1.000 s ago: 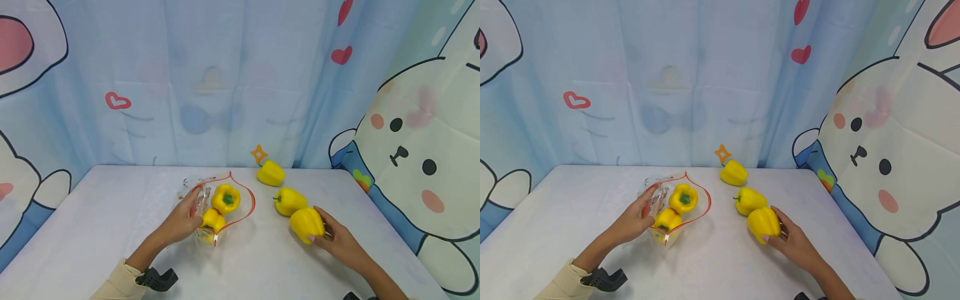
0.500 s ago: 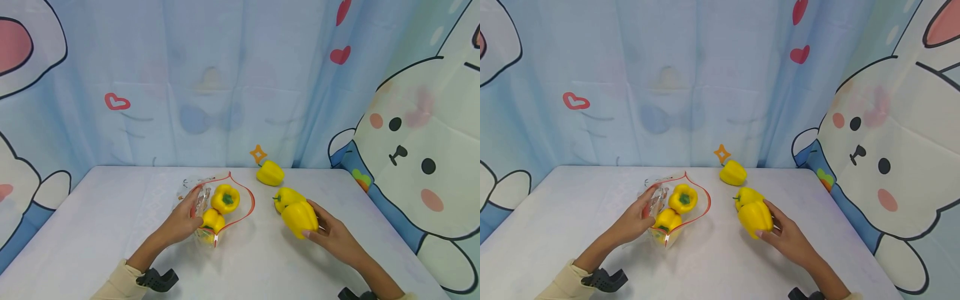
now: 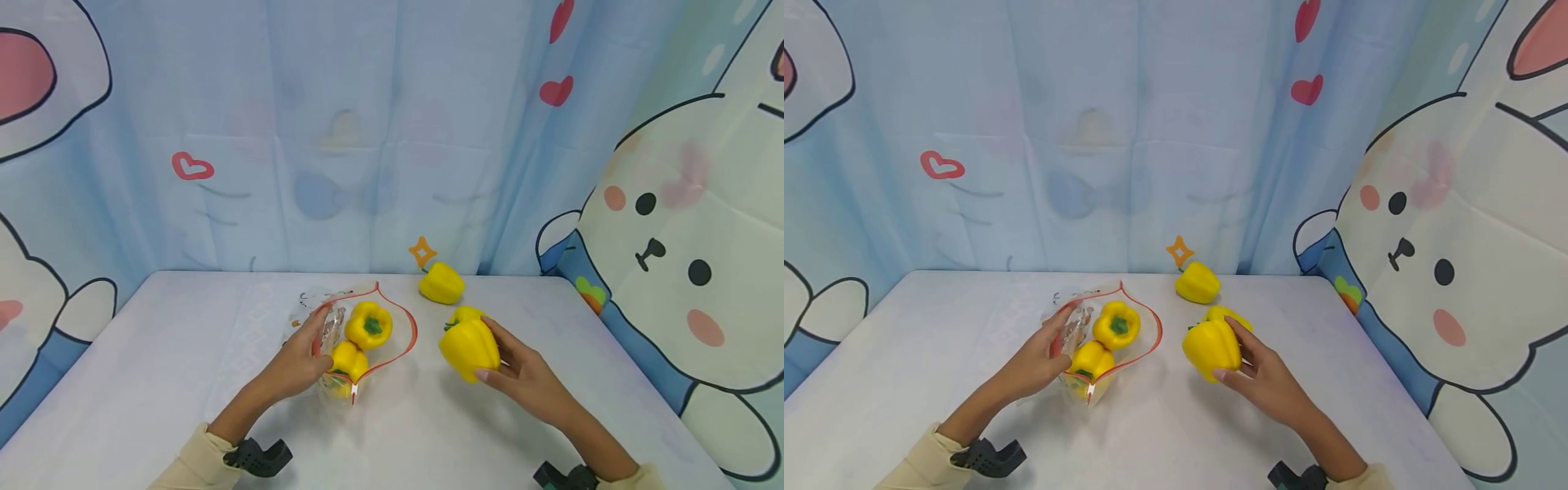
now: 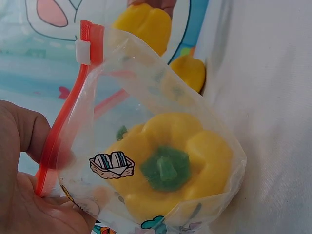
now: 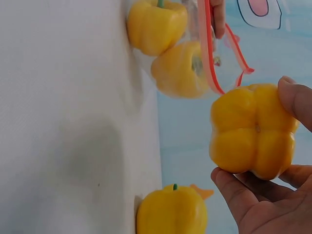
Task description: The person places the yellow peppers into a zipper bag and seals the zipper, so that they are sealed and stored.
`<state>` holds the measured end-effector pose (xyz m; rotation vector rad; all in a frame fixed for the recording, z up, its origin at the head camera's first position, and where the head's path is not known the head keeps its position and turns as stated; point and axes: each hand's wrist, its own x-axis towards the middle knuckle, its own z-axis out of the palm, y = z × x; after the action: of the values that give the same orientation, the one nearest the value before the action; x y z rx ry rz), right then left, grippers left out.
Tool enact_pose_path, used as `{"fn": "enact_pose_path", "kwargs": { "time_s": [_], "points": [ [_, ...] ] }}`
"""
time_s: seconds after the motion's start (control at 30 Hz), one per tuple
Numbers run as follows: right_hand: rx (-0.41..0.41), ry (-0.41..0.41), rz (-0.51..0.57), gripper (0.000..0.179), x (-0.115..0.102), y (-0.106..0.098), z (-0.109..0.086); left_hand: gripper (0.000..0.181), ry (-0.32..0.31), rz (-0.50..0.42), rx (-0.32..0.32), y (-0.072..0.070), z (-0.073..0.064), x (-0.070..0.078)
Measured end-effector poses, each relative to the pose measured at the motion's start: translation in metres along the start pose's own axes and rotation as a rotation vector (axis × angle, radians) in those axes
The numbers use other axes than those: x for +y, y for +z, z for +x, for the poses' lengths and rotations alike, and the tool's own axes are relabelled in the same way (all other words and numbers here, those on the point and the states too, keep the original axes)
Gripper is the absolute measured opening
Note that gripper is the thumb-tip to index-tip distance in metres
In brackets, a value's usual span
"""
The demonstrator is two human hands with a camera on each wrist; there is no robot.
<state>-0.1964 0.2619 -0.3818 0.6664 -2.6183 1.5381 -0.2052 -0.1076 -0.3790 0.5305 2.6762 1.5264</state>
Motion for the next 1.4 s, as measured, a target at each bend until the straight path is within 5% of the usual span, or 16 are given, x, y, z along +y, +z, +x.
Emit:
{"fn": "enact_pose_path", "kwargs": {
  "time_s": [1.4],
  "points": [
    [-0.157,-0.157,0.125,0.081,-0.052,0.057,0.05,0.084,0.008,0.0,0.0,0.0,-0.001,-0.002]
  ]
}}
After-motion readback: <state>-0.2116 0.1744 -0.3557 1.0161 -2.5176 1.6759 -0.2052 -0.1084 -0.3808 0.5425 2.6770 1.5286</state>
